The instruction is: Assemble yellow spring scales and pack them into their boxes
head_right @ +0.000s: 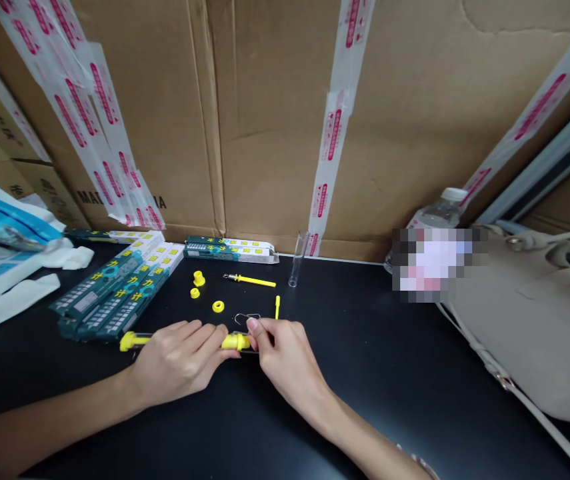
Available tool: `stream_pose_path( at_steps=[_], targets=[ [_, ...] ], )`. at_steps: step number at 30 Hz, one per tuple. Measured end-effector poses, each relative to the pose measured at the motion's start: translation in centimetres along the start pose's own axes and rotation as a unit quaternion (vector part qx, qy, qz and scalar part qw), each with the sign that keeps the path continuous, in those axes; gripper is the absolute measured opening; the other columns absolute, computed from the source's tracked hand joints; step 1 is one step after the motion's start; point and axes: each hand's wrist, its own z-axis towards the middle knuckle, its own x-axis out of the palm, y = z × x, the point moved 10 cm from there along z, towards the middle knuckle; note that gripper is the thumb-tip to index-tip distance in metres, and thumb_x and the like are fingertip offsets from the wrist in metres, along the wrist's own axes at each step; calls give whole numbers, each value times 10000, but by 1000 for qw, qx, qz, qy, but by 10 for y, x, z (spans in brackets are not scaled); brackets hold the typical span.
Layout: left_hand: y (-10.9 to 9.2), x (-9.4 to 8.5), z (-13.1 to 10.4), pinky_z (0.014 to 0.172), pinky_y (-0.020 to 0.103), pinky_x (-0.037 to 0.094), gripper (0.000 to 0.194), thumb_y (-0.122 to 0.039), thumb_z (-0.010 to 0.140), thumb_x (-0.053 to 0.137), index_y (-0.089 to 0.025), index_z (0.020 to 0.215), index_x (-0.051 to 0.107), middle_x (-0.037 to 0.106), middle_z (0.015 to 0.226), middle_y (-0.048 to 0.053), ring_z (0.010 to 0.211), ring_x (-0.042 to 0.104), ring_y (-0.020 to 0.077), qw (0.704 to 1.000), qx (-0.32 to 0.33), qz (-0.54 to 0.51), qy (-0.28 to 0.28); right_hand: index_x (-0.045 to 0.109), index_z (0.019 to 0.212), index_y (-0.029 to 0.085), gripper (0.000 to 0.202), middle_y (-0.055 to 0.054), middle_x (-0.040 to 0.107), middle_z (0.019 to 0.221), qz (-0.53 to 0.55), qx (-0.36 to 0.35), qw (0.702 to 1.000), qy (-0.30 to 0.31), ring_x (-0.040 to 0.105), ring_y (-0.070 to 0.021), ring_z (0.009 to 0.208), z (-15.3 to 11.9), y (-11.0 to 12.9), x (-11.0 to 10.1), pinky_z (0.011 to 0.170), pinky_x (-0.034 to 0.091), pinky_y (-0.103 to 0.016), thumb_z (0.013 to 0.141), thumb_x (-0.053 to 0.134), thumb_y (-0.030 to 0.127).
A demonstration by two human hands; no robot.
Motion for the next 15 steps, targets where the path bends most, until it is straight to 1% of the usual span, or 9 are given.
stream_pose_path(
  at_steps=[6,8,10,12,15],
  targets=[
    [-1,2,-1,486,348,338,283,-327,986,526,-144,801,638,573,591,-14,519,542,178,1000,-8,-7,15,447,545,204,505,46,379,466,-33,-3,999,-11,328,-117,459,-3,4,-2,498,210,-274,960,377,482],
    [-2,2,-2,487,343,341,293,-334,990,518,-145,800,637,575,588,-14,519,545,174,1000,-7,-6,15,475,539,205,514,38,420,458,-41,-5,999,-11,365,-122,443,-2,5,-2,493,235,-270,961,389,485],
    [-2,2,-4,486,341,340,296,-335,991,516,-145,798,637,571,582,-14,514,541,173,1000,-5,-3,11,523,549,205,516,21,505,475,-43,-12,999,-8,444,-136,450,-1,5,-4,507,293,-264,968,397,479],
    [0,2,-6,487,343,340,277,-324,980,536,-146,793,635,572,584,-12,520,544,176,1000,-8,3,11,589,609,204,493,-5,604,543,-47,-27,998,-34,531,-159,491,1,5,-15,547,357,-268,980,400,468],
    [11,-1,-10,504,344,354,231,-302,954,581,-149,788,633,590,606,-7,538,554,181,1000,-29,9,8,623,701,205,446,-44,692,699,-45,-50,990,-125,600,-189,580,0,0,-46,603,415,-286,990,419,478]
  ],
)
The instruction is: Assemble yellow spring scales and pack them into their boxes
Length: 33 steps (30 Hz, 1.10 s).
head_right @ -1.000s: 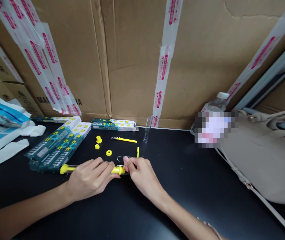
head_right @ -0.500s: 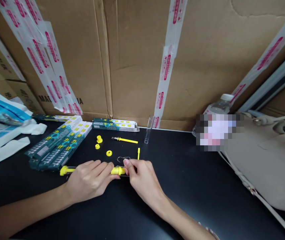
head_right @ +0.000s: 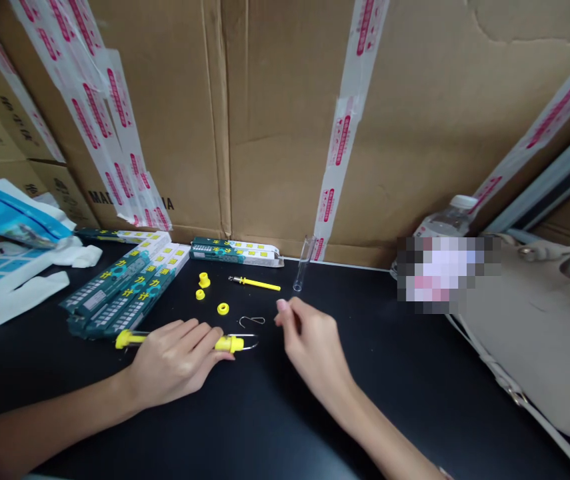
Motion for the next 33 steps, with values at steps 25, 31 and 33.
stream_pose_path(
  at_steps=[25,31,33],
  targets=[
    [9,-36,3,556,332,396,186,-287,890,700,-122,972,677,721,742,11,610,641,179,995,27,50,-84,689,973,231,258,-57,737,839,26,-366,926,-90,671,-210,735,-45,71,-17,647,540,-337,881,586,13],
    [4,-43,0,573,339,425,228,-199,816,772,-91,994,680,747,784,45,632,660,194,991,63,43,-109,634,1049,217,173,-11,693,726,-17,-290,954,-79,621,-129,520,-44,57,-10,564,524,-233,970,512,122],
    [3,-44,0,571,342,435,205,-156,815,759,-86,991,681,751,786,48,630,666,200,991,66,44,-110,611,1181,192,247,-56,703,829,-24,-298,952,-67,671,-174,657,-44,60,-4,643,562,-268,947,617,273]
  ],
)
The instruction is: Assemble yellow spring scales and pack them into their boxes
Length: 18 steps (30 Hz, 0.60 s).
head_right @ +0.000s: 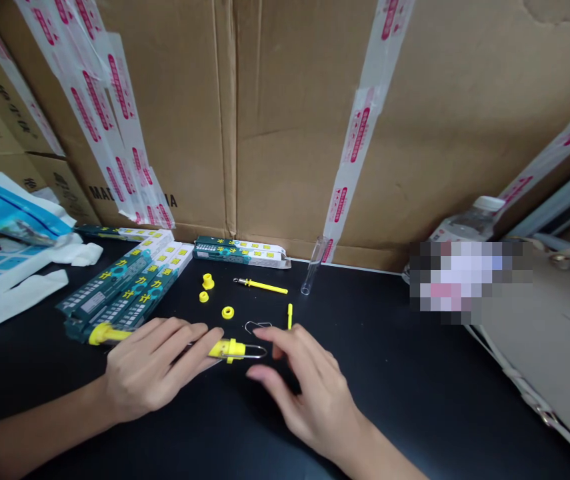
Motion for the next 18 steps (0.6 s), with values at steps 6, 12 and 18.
stream_pose_path(
  at_steps=[6,12,18],
  targets=[
    [-5,2,1,563,338,445,150,-135,876,670,-75,1014,671,740,795,56,636,664,192,1000,8,-5,6,623,1214,200,364,-109,718,1058,79,-20,995,52,682,-251,989,9,9,25,867,579,-376,900,677,374],
    [-14,12,1,565,341,450,197,-169,892,666,-33,1035,652,719,783,75,651,658,207,999,24,-25,41,668,1059,199,134,-60,742,885,143,35,989,22,707,-200,780,9,6,26,710,592,-294,930,645,228],
    [-22,24,-6,562,337,512,256,-204,954,600,19,1079,619,723,775,95,688,700,228,996,39,-17,73,702,1052,179,176,-78,763,914,135,29,990,-3,727,-210,825,6,7,25,740,612,-294,916,617,106]
  ],
)
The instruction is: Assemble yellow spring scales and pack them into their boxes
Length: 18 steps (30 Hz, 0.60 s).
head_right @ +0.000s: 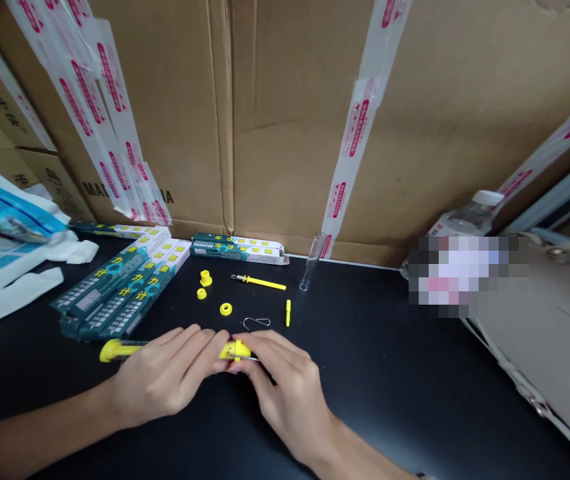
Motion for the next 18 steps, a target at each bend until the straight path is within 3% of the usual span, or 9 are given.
stream_pose_path(
  at_steps=[10,18],
  targets=[
    [5,9,-3,536,324,557,264,-246,1008,503,-3,1039,600,695,741,75,628,685,197,997,-24,-74,21,598,1271,181,445,-98,753,955,-48,-79,996,-8,713,-235,883,-10,9,9,726,635,-339,887,546,-37],
    [5,18,-6,521,330,564,206,-197,996,508,-22,1045,603,673,725,60,613,678,203,995,-42,-82,49,620,1202,161,349,-100,746,988,-37,-62,997,18,710,-227,893,-10,0,17,742,620,-328,906,555,-11]
  ],
)
